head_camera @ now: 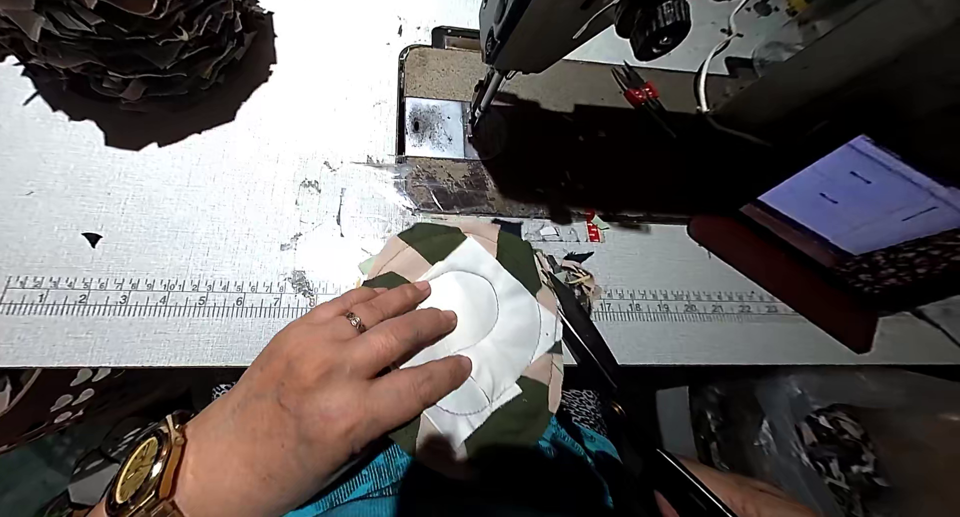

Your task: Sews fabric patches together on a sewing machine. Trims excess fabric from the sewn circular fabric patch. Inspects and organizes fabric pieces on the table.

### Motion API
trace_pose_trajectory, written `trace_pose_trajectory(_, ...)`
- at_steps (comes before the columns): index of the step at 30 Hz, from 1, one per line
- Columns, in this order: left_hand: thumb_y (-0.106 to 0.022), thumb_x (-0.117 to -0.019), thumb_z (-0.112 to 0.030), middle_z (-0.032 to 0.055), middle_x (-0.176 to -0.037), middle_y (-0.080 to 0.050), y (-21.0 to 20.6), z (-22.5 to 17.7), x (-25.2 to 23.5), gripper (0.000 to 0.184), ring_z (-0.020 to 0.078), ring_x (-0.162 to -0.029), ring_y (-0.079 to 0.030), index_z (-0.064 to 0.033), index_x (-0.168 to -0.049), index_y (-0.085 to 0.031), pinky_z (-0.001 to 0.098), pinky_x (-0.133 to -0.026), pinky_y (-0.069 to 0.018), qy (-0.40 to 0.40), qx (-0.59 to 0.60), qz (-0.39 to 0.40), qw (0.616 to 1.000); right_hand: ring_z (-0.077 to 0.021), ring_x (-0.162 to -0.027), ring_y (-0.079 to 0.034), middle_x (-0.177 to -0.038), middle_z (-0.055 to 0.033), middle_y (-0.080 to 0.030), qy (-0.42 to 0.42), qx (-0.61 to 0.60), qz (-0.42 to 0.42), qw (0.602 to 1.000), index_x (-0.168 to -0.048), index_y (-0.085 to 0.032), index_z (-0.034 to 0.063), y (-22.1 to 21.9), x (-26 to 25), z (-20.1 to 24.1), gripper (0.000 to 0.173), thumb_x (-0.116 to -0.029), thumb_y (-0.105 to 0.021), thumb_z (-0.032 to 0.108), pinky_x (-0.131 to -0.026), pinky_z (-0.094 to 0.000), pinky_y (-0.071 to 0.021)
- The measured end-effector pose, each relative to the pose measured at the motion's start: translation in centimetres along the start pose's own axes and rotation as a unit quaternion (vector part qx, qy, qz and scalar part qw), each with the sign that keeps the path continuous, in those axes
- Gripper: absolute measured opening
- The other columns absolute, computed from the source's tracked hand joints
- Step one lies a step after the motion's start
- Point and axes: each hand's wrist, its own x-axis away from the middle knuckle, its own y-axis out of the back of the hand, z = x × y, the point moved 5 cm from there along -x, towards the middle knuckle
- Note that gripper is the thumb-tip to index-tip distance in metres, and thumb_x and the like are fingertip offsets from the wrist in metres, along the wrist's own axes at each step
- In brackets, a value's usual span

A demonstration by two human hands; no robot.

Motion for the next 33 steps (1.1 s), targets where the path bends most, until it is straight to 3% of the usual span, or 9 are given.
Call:
trace_pose_trajectory(6, -0.055, -0.1017, -0.011, 0.007, -0.134, -0.068, -0.2, -0.3, 0.1, 0.03, 0.0319, -0.137, -0.055, -0.0233, -0.123, -0.072, 0.0502, -0.112, -0.0483, -0.015, 0.022, 0.012, 1.0, -0.0104, -0.077, -0.057, -0.083, -0.0058, -0.059, 0.019, -0.03, -0.026, 0.999, -0.098, -0.061, 0.0035, 0.3, -1.0, 0.4, 0.075, -0.0925, -0.046, 0.077, -0.066, -0.0313, -0.0478)
trace_pose_trajectory(10, -0.055, -0.101, -0.011, 0.0084, -0.134, -0.068, -0.2, -0.2, 0.2, 0.03, 0.0329, -0.136, -0.056, -0.0226, -0.122, -0.073, 0.0502, -0.112, -0.0483, -0.011, 0.015, 0.006, 1.0, -0.005, -0.074, -0.058, -0.08, 0.0003, -0.059, 0.03, -0.071, -0.07, 0.995, -0.091, -0.061, 0.007, 0.4, -1.1, 0.6, 0.057, -0.0993, -0.051, 0.063, -0.065, -0.0269, -0.0493)
trace_pose_trajectory(15, -0.058, -0.0986, -0.014, 0.0081, -0.135, -0.068, -0.1, 0.0, -0.1, 0.029, 0.0326, -0.137, -0.055, -0.0209, -0.121, -0.074, 0.0527, -0.113, -0.047, -0.01, 0.003, 0.018, 1.0, 0.0001, -0.074, -0.055, -0.079, 0.0032, -0.058, 0.041, -0.073, -0.097, 0.992, -0.09, -0.062, 0.0052, -0.1, -1.2, 0.9, 0.048, -0.1033, -0.051, 0.05, -0.066, -0.0221, -0.0467)
trace_pose_trajectory(18, -0.056, -0.1024, -0.019, 0.0081, -0.136, -0.067, -0.4, -0.8, -0.4, 0.026, 0.0329, -0.137, -0.055, -0.0198, -0.123, -0.072, 0.0551, -0.114, -0.0446, -0.012, -0.057, 0.02, 0.998, 0.0, -0.074, -0.056, -0.079, 0.0031, -0.058, 0.041, -0.091, -0.093, 0.991, -0.092, -0.062, 0.0043, -0.3, -1.2, 0.8, 0.054, -0.1023, -0.05, 0.056, -0.066, -0.0224, -0.0471)
trace_pose_trajectory(20, -0.053, -0.1039, -0.017, 0.0075, -0.136, -0.067, -0.9, -1.4, -0.4, 0.027, 0.0312, -0.137, -0.055, -0.0212, -0.123, -0.072, 0.051, -0.112, -0.0444, -0.006, -0.088, 0.005, 0.996, -0.0001, -0.074, -0.056, -0.08, 0.0041, -0.058, 0.032, -0.104, -0.081, 0.991, -0.094, -0.061, 0.0057, -0.4, -1.3, 0.6, 0.06, -0.0991, -0.05, 0.064, -0.066, -0.0225, -0.0476)
trace_pose_trajectory(25, -0.051, -0.1051, -0.013, 0.0078, -0.133, -0.069, -1.3, -1.7, 0.0, 0.031, 0.0305, -0.133, -0.059, -0.0238, -0.125, -0.072, 0.0454, -0.109, -0.05, -0.008, -0.053, -0.013, 0.999, -0.0114, -0.083, -0.058, -0.089, -0.0082, -0.06, 0.027, -0.045, -0.013, 0.999, -0.107, -0.059, -0.0009, -0.3, -1.2, 0.4, 0.081, -0.094, -0.042, 0.077, -0.071, -0.0317, -0.0498)
trace_pose_trajectory(30, -0.049, -0.1061, -0.014, 0.0078, -0.133, -0.069, -1.6, -1.8, 0.2, 0.031, 0.0296, -0.132, -0.06, -0.0239, -0.126, -0.07, 0.0447, -0.108, -0.051, -0.022, -0.036, -0.021, 0.999, -0.0109, -0.082, -0.059, -0.088, -0.0061, -0.06, 0.035, -0.055, -0.006, 0.998, -0.109, -0.06, 0.0011, 0.0, -1.7, 0.3, 0.084, -0.0906, -0.042, 0.081, -0.072, -0.0316, -0.0503)
trace_pose_trajectory(33, -0.049, -0.1062, -0.014, 0.0081, -0.133, -0.069, -1.4, -1.7, 0.3, 0.031, 0.0298, -0.133, -0.06, -0.0235, -0.126, -0.07, 0.0443, -0.109, -0.0507, -0.018, -0.033, -0.021, 0.999, -0.0069, -0.079, -0.058, -0.085, -0.0021, -0.059, 0.045, -0.087, -0.024, 0.995, -0.104, -0.06, 0.0044, 0.0, -1.7, 0.2, 0.075, -0.0924, -0.046, 0.077, -0.069, -0.0279, -0.0491)
